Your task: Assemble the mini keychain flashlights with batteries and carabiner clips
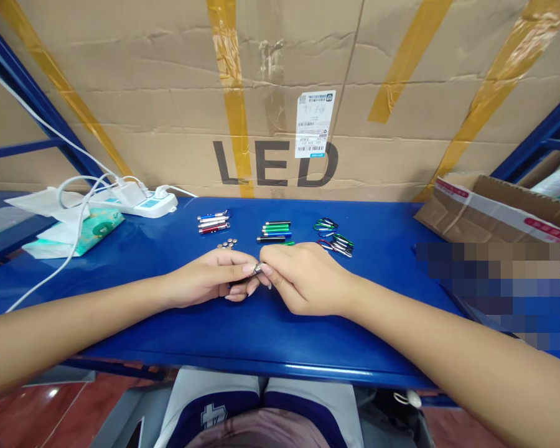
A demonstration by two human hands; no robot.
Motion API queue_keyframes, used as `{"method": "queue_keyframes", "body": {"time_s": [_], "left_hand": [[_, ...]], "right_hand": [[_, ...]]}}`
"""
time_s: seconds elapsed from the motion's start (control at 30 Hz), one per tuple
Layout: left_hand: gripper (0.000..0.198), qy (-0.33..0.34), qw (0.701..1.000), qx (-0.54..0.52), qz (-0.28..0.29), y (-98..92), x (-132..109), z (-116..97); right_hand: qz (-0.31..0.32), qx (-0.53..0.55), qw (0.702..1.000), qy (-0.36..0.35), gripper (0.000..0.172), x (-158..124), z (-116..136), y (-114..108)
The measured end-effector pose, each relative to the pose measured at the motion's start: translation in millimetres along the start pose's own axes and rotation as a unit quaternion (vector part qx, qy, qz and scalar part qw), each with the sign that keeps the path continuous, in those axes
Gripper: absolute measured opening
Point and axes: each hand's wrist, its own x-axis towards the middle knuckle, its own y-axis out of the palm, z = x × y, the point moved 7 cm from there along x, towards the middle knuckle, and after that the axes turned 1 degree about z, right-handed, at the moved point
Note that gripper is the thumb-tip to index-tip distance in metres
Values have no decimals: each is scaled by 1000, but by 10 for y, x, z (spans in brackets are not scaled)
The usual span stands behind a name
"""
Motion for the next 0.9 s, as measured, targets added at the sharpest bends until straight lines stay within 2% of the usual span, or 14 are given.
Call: {"method": "queue_keyframes", "body": {"time_s": [0.3,0.7,0.9], "left_hand": [[28,-14,998,-66,1,-8,-1,19],[31,-63,996,-58,-10,-17,-3,70],[28,-89,990,-111,0,-30,10,135]], "right_hand": [[-3,-42,999,-34,22,-10,5,-90],[-18,53,998,-28,26,11,39,-7],[-27,74,997,-15,28,26,14,43]]}}
